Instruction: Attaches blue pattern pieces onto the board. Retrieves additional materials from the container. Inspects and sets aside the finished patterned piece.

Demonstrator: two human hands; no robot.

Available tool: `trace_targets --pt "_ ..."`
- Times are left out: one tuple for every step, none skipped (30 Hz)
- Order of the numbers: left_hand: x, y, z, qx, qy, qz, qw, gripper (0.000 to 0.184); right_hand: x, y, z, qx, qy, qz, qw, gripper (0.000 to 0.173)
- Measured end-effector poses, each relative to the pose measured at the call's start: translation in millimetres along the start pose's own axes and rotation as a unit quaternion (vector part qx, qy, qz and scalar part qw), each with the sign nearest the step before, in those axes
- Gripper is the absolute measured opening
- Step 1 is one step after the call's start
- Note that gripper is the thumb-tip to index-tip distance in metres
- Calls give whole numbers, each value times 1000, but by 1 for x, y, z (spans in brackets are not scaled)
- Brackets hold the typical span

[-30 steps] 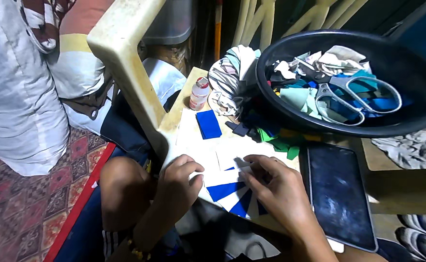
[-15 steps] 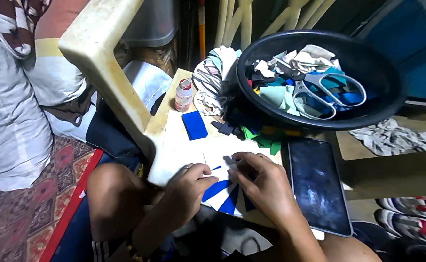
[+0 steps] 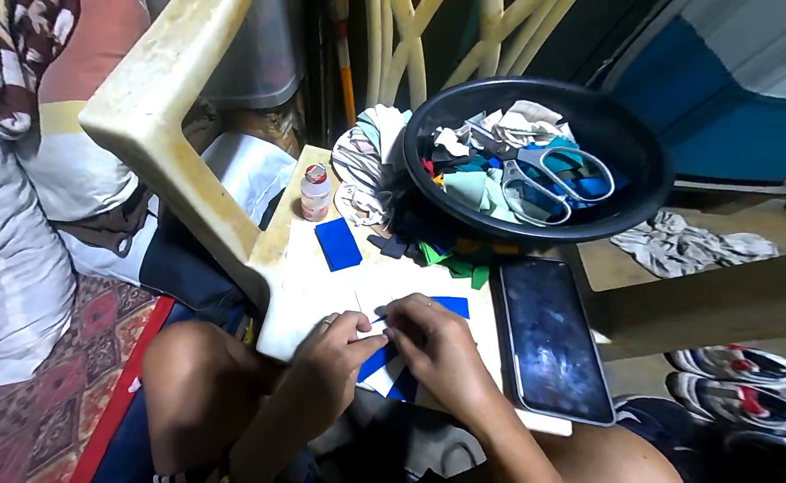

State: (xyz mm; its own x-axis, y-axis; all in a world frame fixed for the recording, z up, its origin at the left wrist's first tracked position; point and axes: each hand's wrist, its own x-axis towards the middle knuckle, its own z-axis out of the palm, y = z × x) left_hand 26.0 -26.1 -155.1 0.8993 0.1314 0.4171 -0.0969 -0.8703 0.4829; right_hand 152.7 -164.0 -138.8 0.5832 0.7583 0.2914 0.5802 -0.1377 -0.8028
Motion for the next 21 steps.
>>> trace_targets --pt "-1 0 -1 -10 3 -3 1000 32 1 0 1 -8 -6 10 1000 20" --pt "-1 0 -3 -24 4 -8 1000 29 1 0 1 -13 -9 17 1000 21" --pt "-2 0 -5 -37 7 -14 999 26 2 0 1 -14 -11 22 1000 22" --pt "-2 0 -7 -47 10 -19 999 23 2 0 1 -16 -12 25 999 23" --pt "-3 -1 -10 -56 11 -22 998 20 2 0 0 -17 -12 28 999 24" --pt "-4 -2 -13 -67 10 -24 997 18 2 0 0 -18 -14 32 999 24" --pt "-5 -4 -17 -78 4 -27 997 16 1 0 0 -19 -15 34 999 24" --pt "-7 -7 -21 -91 -4 -32 995 15 1 0 0 -18 -16 36 999 24" --pt "-8 -9 -26 -108 -14 -41 993 15 1 0 0 -18 -15 37 999 24" --pt "-9 -11 -33 -129 -26 -51 990 15 1 1 0 -17 -16 39 999 24" --pt "-8 -12 -40 -149 -43 -68 986 15 1 1 0 -16 -17 40 999 24" --pt "-6 -12 -47 -157 -58 -90 982 15 1 1 0 -17 -17 39 999 24" --pt "-4 -12 -52 -153 -60 -108 980 15 1 1 0 -18 -16 37 999 24" --pt "-2 -13 -54 -143 -46 -115 982 15 1 1 0 -19 -15 35 999 24" --pt "0 -15 -54 -128 -27 -113 985 16 1 2 1 -21 -12 33 999 23" --pt "3 -16 -54 -114 -12 -114 987 17 1 2 2 -23 -10 31 999 23" --pt "8 -15 -52 -103 -3 -120 987 17 1 1 4 -25 -8 31 999 23" --pt "13 -14 -50 -94 0 -127 987 18 0 0 5 -27 -5 30 999 25" --pt "20 -12 -49 -88 -4 -133 987 18 -1 -1 7 -30 0 29 999 26" --pt "27 -10 -47 -84 -13 -135 987 18 -1 -2 9 -35 4 30 999 27" --pt "36 -10 -44 -82 -20 -128 988 19 0 -3 10 -38 8 30 999 28"
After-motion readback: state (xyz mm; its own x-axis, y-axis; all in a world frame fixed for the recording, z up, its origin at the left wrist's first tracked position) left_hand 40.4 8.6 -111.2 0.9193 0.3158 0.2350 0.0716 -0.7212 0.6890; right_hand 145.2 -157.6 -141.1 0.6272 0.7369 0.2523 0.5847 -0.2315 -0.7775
